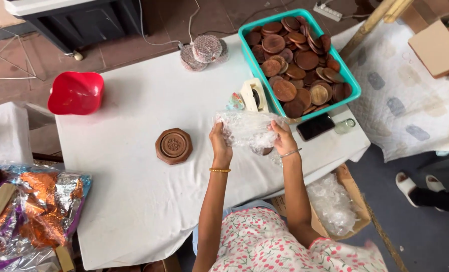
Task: The person wipes a carved wooden item with a cloth, then wraps it in bubble wrap and sets it with other wrapped pieces on the table. They take another wooden item from a tray and continue wrapping it in bubble wrap by hand.
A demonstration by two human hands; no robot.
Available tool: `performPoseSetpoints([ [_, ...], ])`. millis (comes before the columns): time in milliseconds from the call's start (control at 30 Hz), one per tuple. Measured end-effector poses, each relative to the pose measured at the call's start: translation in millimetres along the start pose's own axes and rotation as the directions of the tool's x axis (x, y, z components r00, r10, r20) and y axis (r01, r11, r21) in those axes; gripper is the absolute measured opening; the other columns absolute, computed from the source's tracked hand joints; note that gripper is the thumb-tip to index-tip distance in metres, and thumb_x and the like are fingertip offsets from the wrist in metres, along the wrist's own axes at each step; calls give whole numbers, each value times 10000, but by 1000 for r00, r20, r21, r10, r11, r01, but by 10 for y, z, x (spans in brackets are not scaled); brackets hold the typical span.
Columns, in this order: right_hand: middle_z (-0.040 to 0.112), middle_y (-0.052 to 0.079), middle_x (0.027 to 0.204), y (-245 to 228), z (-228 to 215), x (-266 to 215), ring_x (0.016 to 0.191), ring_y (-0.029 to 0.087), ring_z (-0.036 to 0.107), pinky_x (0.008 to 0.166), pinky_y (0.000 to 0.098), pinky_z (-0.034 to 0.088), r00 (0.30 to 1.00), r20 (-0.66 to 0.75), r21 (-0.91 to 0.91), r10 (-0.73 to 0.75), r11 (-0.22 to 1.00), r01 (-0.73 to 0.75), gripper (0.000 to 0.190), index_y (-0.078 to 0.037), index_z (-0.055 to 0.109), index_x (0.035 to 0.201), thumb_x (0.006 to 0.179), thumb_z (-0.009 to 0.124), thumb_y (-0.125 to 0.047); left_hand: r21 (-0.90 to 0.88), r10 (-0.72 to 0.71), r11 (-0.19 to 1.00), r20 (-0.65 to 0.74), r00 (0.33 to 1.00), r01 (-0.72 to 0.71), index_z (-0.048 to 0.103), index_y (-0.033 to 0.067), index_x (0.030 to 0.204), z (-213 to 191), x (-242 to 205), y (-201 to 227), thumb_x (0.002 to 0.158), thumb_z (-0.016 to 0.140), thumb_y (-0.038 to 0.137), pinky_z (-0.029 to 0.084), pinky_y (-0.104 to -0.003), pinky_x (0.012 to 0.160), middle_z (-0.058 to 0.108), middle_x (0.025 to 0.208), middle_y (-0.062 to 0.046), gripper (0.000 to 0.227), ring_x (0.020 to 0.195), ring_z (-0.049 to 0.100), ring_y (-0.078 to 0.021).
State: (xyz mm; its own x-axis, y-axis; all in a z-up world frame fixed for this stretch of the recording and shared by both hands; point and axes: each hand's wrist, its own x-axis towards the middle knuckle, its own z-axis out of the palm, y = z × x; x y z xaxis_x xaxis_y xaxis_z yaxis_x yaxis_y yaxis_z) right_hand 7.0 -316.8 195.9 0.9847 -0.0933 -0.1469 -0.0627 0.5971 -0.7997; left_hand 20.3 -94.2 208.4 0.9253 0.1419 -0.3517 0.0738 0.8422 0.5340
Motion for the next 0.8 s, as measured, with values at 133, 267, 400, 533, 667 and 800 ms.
performPoseSetpoints([
  [133, 661, -33, 940, 36, 145, -61, 809, 52, 621, 692, 215, 486, 994, -1, -242, -114, 964, 110, 345, -117, 646, 1117, 815, 788, -29, 98, 140, 985, 35, 989, -143, 683, 72, 967, -418, 362, -201, 1005, 585, 121, 396, -223, 548, 620, 793, 71, 116, 648, 510, -28],
  [267, 618, -36, 976, 325, -178, 128, 705, 32, 566, 521, 184, 396, 973, 98, -402, -208, 886, 230, 386, -107, 550, 985, 816, 873, 20, 341, 314, 906, -138, 939, -252, 698, 94, 895, -618, 468, 68, 974, 581, 121, 277, -225, 451, 522, 635, 63, 143, 525, 399, -45],
  [400, 623, 7, 974, 160, 72, -18, 806, 51, 623, 629, 183, 490, 905, 267, -645, -330, 637, 422, 326, -80, 586, 1031, 847, 851, -34, 697, 623, 622, -164, 765, -358, 586, -69, 822, -1266, 769, 228, 1115, 652, 149, 301, -296, 548, 465, 679, -30, 371, 602, 367, -146],
  [533, 696, 47, 1026, 409, 657, -429, 709, 54, 574, 600, 192, 446, 837, 234, -559, -494, 636, 532, 245, -60, 588, 1062, 918, 783, -94, 622, 783, 436, 94, 615, -650, 669, -96, 1058, -1123, 505, 567, 995, 661, 101, 470, -352, 727, 674, 888, -111, 207, 795, 581, -218],
  [667, 728, 99, 1074, 918, 915, -930, 841, 129, 665, 769, 271, 558, 712, 585, -415, -389, 611, 674, 128, -66, 659, 1074, 976, 738, -91, 868, 835, 181, 112, 538, -462, 711, -88, 1066, -1126, 428, 639, 980, 704, 109, 504, -341, 728, 716, 886, -173, 216, 742, 650, -252],
  [800, 770, 82, 1150, 844, 1638, -1267, 1056, 217, 774, 940, 338, 626, 519, 829, -343, -207, 544, 766, 186, -114, 685, 1107, 965, 804, -135, 973, 673, 189, -30, 739, -133, 716, -100, 994, -840, -22, 1090, 1002, 704, 157, 477, -398, 710, 666, 841, -250, 257, 735, 581, -371],
])
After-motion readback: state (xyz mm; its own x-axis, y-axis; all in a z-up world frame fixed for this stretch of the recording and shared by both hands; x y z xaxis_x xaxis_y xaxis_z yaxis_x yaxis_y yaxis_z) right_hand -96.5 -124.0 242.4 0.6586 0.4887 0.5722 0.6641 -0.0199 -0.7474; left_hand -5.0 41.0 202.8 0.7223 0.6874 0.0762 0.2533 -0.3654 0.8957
